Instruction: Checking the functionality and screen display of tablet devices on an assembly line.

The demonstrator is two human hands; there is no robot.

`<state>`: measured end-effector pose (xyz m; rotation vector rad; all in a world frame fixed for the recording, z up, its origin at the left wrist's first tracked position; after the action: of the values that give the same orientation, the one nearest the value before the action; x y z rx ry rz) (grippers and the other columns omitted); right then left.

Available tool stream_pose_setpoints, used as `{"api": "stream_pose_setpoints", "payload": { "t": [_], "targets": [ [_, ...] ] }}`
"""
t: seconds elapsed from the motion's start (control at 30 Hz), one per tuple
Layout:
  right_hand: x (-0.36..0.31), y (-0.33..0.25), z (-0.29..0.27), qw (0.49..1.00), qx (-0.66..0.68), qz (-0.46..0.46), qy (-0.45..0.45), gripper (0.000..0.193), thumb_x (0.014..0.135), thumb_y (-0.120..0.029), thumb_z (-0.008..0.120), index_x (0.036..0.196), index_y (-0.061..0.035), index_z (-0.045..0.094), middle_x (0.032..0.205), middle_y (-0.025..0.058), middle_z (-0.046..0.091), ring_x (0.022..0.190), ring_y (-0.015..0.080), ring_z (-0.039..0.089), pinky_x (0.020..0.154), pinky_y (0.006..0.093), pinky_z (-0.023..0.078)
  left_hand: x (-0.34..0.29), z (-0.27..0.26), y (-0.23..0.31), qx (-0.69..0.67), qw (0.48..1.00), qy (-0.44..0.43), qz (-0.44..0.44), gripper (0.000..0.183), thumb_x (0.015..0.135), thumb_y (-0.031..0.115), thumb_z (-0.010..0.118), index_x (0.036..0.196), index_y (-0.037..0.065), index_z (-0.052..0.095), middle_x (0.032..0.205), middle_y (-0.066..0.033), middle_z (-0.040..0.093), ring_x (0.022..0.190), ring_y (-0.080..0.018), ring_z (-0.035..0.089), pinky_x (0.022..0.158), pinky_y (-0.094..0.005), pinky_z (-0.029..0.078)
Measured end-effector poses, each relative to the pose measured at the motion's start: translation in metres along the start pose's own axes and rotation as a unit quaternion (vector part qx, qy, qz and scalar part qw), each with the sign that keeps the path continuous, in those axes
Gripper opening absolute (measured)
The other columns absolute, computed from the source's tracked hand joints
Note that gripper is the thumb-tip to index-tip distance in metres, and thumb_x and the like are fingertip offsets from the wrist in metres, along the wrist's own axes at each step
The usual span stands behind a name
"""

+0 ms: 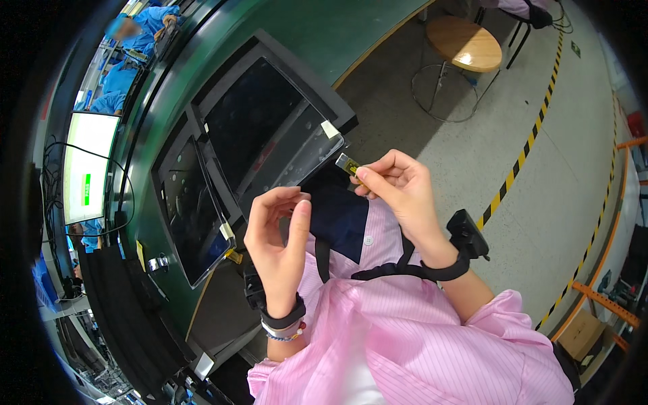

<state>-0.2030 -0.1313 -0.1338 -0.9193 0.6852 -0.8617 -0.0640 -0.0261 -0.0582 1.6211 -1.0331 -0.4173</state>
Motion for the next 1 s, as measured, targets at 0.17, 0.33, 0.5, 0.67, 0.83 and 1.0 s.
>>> {"api": "stream_pose_setpoints", "payload": {
  "t": [0.17,0.33,0.5,0.67,0.83,1.0],
  "targets": [
    [0.004,0.015,0.010,0.997,0.045,-0.001,0.065,0.011,0.086,-0.010,0.064,0.082,-0.0046,0.055,0.083,0.0111,0.066,0.066,0.0116,0.063,0.060,0.0200,0.047,-0.004,0.002,0.000,-0.012,1.000,-0.011,-0.006,0.017,0.081,0.003,0.065,0.096,-0.001,0.061,0.084,-0.0065,0.065,0.077,-0.0135,0.061,0.072,-0.0254,0.044],
    [0.000,0.021,0.017,0.995,0.066,-0.020,0.076,0.012,0.087,-0.009,0.063,0.086,0.0005,0.056,0.085,0.0148,0.066,0.071,0.0173,0.067,0.064,0.0236,0.053,-0.008,0.008,-0.001,-0.019,0.999,-0.023,-0.014,0.015,0.082,0.003,0.063,0.096,-0.001,0.061,0.085,-0.0072,0.066,0.078,-0.0140,0.061,0.073,-0.0258,0.045],
    [-0.003,0.024,0.022,0.993,0.080,-0.024,0.082,0.013,0.087,-0.010,0.064,0.086,0.0007,0.056,0.085,0.0146,0.066,0.070,0.0169,0.067,0.064,0.0234,0.053,-0.012,0.013,-0.001,-0.028,0.999,-0.035,-0.019,0.014,0.082,0.003,0.063,0.096,-0.001,0.061,0.086,-0.0079,0.066,0.078,-0.0140,0.061,0.073,-0.0258,0.045],
    [-0.002,0.029,0.023,0.991,0.089,-0.019,0.097,0.013,0.087,-0.010,0.064,0.086,0.0007,0.057,0.085,0.0143,0.066,0.070,0.0164,0.067,0.064,0.0229,0.053,-0.012,0.016,-0.002,-0.027,0.998,-0.046,-0.013,0.015,0.082,0.002,0.063,0.096,-0.001,0.061,0.087,-0.0085,0.066,0.079,-0.0143,0.061,0.072,-0.0260,0.046],
    [0.009,0.020,0.029,0.993,0.099,-0.007,0.066,0.014,0.087,-0.013,0.064,0.087,0.0001,0.060,0.084,0.0096,0.066,0.072,0.0135,0.066,0.065,0.0201,0.050,0.007,0.021,0.009,0.143,0.983,-0.029,0.113,0.026,0.078,0.005,0.065,0.103,-0.002,0.061,0.099,-0.0142,0.063,0.093,-0.0250,0.060,0.083,-0.0337,0.045],
    [0.024,0.022,0.012,0.999,0.036,0.001,0.028,0.023,0.088,-0.024,0.063,0.089,-0.0017,0.064,0.084,0.0053,0.067,0.072,0.0085,0.062,0.065,0.0197,0.047,0.029,0.036,0.000,0.273,0.938,-0.073,0.202,0.039,0.076,0.004,0.064,0.114,0.000,0.061,0.123,-0.0184,0.057,0.120,-0.0324,0.050,0.101,-0.0430,0.037]
  ]
}}
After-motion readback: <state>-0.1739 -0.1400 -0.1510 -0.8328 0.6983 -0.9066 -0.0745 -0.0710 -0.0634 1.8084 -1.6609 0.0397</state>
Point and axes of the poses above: each hand's wrist, its own x-axis towards the middle knuckle, its own z-axis out of the palm, y = z × x, the point moved 5 cm from there along x, towards the middle knuckle
